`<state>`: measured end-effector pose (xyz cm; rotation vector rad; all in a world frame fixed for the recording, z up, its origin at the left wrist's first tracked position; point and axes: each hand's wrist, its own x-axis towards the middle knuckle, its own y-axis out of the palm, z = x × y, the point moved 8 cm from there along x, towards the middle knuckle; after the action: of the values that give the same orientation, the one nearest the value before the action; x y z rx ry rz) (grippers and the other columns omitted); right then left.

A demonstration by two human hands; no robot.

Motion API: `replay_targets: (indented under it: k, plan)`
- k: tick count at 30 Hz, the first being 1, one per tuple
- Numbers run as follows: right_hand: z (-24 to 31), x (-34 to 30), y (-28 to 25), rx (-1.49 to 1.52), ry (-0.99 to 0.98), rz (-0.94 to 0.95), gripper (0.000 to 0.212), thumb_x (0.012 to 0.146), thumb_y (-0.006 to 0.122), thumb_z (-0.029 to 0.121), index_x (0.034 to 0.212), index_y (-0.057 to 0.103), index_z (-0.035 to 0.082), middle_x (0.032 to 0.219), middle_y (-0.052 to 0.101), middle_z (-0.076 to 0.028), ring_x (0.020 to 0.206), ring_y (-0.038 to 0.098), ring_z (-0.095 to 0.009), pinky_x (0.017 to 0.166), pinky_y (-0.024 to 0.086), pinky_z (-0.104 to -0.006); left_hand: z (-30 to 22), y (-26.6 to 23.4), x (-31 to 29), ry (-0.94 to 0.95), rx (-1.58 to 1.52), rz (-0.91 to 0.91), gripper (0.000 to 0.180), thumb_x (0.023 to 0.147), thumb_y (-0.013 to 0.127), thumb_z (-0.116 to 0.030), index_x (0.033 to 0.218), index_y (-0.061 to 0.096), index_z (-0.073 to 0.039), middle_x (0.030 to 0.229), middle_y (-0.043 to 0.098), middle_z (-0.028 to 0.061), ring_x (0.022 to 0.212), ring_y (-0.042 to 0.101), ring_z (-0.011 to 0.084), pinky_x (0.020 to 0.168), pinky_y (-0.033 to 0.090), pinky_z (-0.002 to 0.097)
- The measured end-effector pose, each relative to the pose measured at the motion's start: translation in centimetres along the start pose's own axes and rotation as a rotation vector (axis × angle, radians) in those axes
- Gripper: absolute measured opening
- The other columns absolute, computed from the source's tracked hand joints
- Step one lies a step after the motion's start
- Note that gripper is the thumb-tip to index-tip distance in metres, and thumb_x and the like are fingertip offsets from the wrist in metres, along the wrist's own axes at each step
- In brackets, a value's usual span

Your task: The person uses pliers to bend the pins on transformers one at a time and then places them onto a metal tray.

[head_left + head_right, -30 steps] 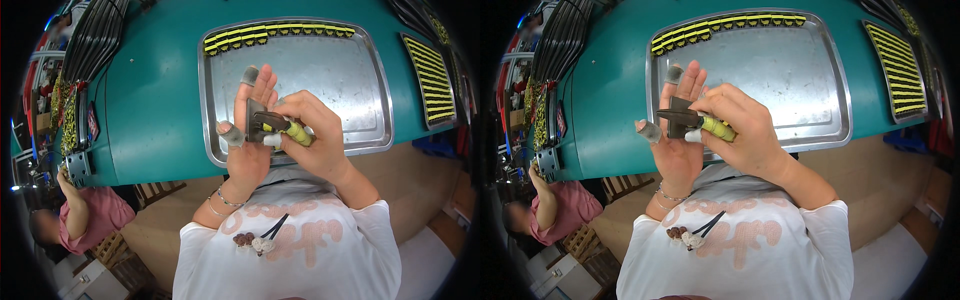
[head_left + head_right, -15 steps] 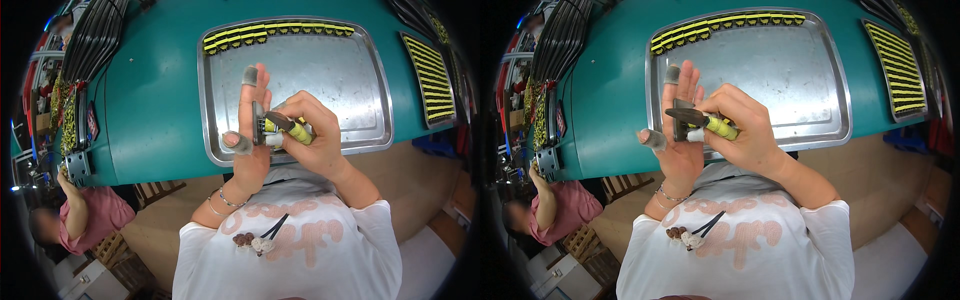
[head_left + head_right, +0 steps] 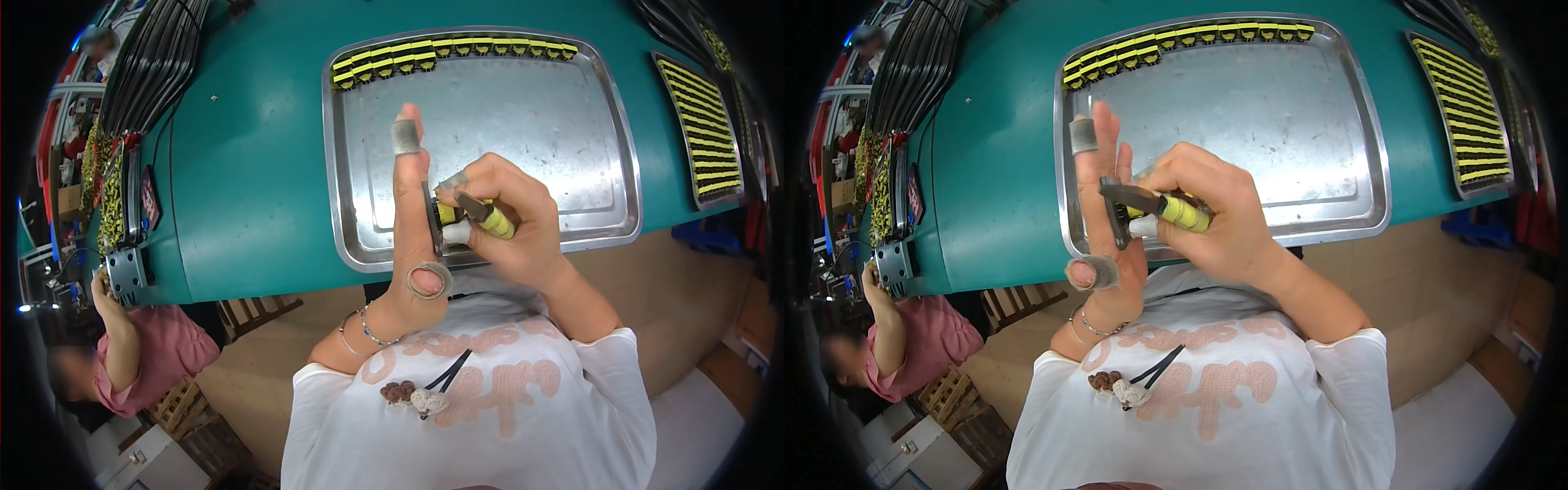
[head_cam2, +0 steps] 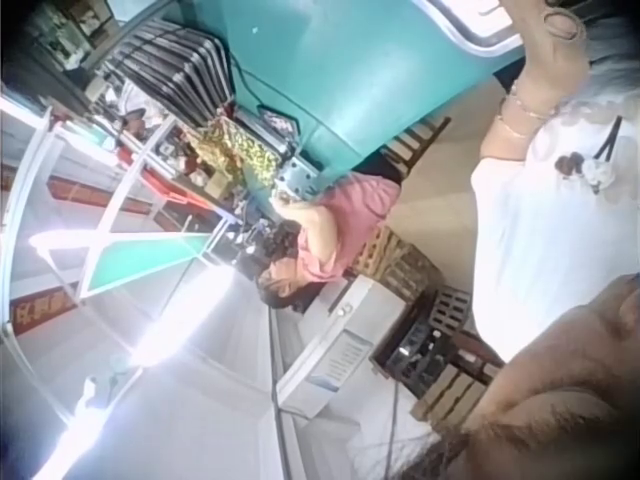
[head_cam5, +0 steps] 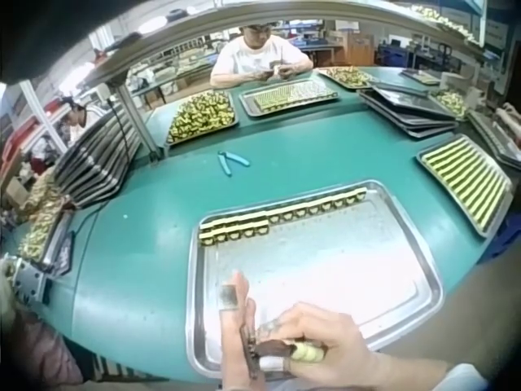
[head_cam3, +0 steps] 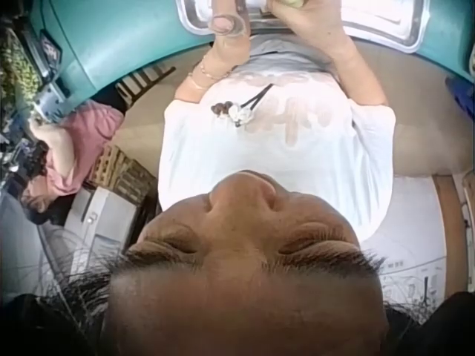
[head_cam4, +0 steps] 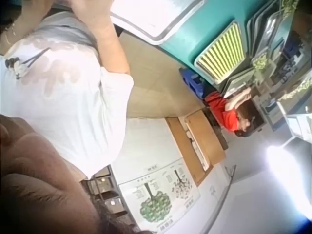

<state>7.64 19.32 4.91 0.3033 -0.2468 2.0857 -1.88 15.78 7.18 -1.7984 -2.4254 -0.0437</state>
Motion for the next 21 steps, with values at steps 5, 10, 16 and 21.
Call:
replay_targets:
  k: [5, 10, 16, 21]
  plan:
    - [0.3, -0.1, 0.2, 0.01, 0.068, -0.001, 0.034, 0.061, 0.055, -0.015, 0.091, 0.061, -0.002, 0.093, 0.058, -0.01, 0.084, 0.058, -0.015, 0.074, 0.048, -0.0267, 1.1, 0.0, 0.3, 0.064, -0.02, 0.195, 0.12, 0.066, 0.021, -0.092, 0.146, 0.016, -0.002, 0.15, 0.023, 0.0195, 0.14, 0.019, 0.0312, 0.115, 0.012, 0.0468]
    - [2.9, 0.5, -0.6, -0.279, -0.145, -0.026, 0.043, 0.058, 0.058, -0.013, 0.097, 0.065, 0.002, 0.093, 0.057, -0.01, 0.077, 0.058, -0.018, 0.067, 0.048, -0.0284, 2.9, 1.0, 0.0, -0.301, -0.608, 0.317, 0.101, 0.08, 0.023, -0.08, 0.148, 0.009, -0.006, 0.152, 0.017, 0.0159, 0.138, 0.024, 0.0317, 0.11, 0.025, 0.0426]
    - [3.8, -0.5, 0.0, -0.494, -0.458, 0.058, 0.045, 0.054, 0.063, -0.01, 0.096, 0.067, 0.006, 0.092, 0.057, -0.009, 0.074, 0.057, -0.022, 0.06, 0.049, -0.0295, 3.5, 1.2, -0.6, -0.271, -0.537, 0.417, 0.076, 0.095, 0.033, -0.058, 0.146, 0.02, -0.004, 0.139, 0.041, 0.0205, 0.121, 0.048, 0.023, 0.096, 0.041, 0.0335]
    - [4.0, -0.7, 0.6, -0.518, -0.463, 0.026, 0.04, 0.057, 0.063, -0.007, 0.095, 0.067, 0.005, 0.086, 0.056, -0.007, 0.069, 0.054, -0.021, 0.056, 0.046, -0.0289, 3.5, 0.3, -0.1, -0.176, -0.301, 0.35, 0.056, 0.099, 0.034, -0.046, 0.13, 0.044, 0.001, 0.103, 0.063, 0.0111, 0.085, 0.057, 0.0106, 0.073, 0.047, 0.0226]
